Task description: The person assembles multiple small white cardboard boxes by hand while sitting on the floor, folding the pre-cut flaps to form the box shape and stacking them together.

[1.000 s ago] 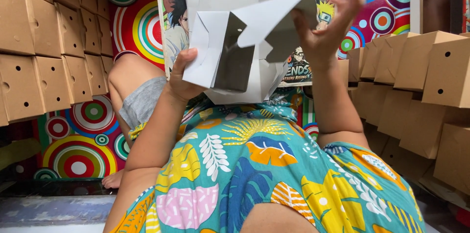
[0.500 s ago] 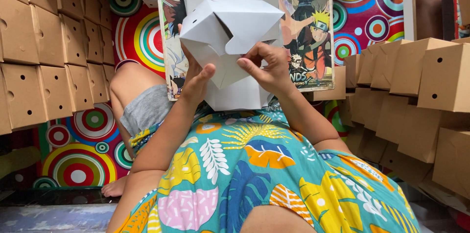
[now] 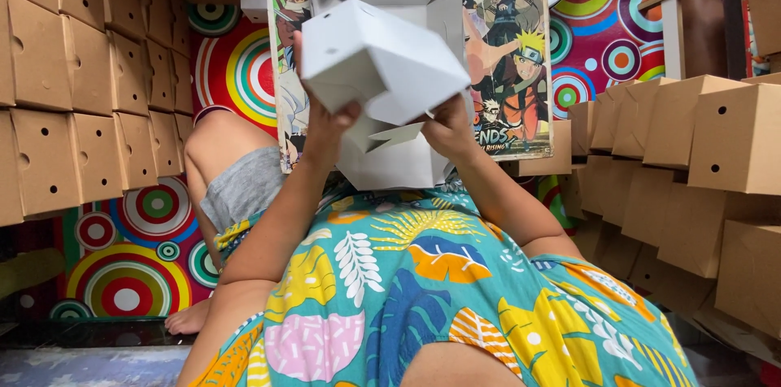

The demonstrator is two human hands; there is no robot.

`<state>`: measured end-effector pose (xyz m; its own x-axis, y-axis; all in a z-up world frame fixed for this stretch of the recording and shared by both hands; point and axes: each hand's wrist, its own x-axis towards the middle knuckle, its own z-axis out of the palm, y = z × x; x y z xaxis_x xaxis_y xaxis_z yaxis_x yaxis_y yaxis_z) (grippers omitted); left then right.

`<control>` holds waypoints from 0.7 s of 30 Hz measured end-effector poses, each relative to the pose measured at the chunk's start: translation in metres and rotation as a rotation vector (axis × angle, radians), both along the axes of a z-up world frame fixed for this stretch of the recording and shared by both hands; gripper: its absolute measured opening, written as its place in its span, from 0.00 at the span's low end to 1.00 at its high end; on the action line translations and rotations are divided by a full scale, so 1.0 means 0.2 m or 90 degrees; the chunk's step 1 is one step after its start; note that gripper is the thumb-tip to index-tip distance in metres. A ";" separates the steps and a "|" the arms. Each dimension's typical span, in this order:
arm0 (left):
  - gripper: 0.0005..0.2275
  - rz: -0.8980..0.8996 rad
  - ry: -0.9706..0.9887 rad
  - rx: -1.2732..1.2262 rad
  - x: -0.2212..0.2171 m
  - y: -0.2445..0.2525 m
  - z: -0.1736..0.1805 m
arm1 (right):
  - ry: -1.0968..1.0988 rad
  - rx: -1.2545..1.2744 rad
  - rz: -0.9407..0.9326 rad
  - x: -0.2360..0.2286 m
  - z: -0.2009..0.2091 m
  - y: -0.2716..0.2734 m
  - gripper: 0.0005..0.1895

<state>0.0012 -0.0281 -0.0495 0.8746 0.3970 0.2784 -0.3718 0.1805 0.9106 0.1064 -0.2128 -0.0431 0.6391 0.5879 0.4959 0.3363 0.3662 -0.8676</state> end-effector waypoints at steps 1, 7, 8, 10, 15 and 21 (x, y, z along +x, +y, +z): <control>0.34 -0.001 -0.001 0.000 0.00 -0.01 0.06 | -0.001 0.000 -0.001 -0.01 0.06 0.01 0.08; 0.53 0.001 0.098 0.150 -0.04 -0.01 0.22 | -0.053 -0.192 -0.150 -0.02 0.28 0.04 0.07; 0.52 0.021 0.137 0.178 -0.05 0.01 0.20 | 0.040 -0.297 -0.159 -0.01 0.29 0.05 0.06; 0.52 0.039 0.177 0.205 -0.07 0.04 0.17 | 0.137 -0.401 -0.168 0.03 0.29 0.00 0.06; 0.29 -0.214 0.110 -0.450 -0.13 0.20 -0.69 | 0.008 -0.094 0.038 0.21 0.34 -0.03 0.11; 0.28 -0.154 0.110 -0.451 -0.07 0.13 -0.48 | -0.040 -0.303 -0.043 0.20 0.29 -0.02 0.07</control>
<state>-0.0123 -0.0015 -0.1448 0.9677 0.2215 -0.1201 -0.1103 0.8008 0.5886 0.1462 -0.2172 0.0141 0.6611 0.7171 0.2205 0.4026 -0.0910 -0.9109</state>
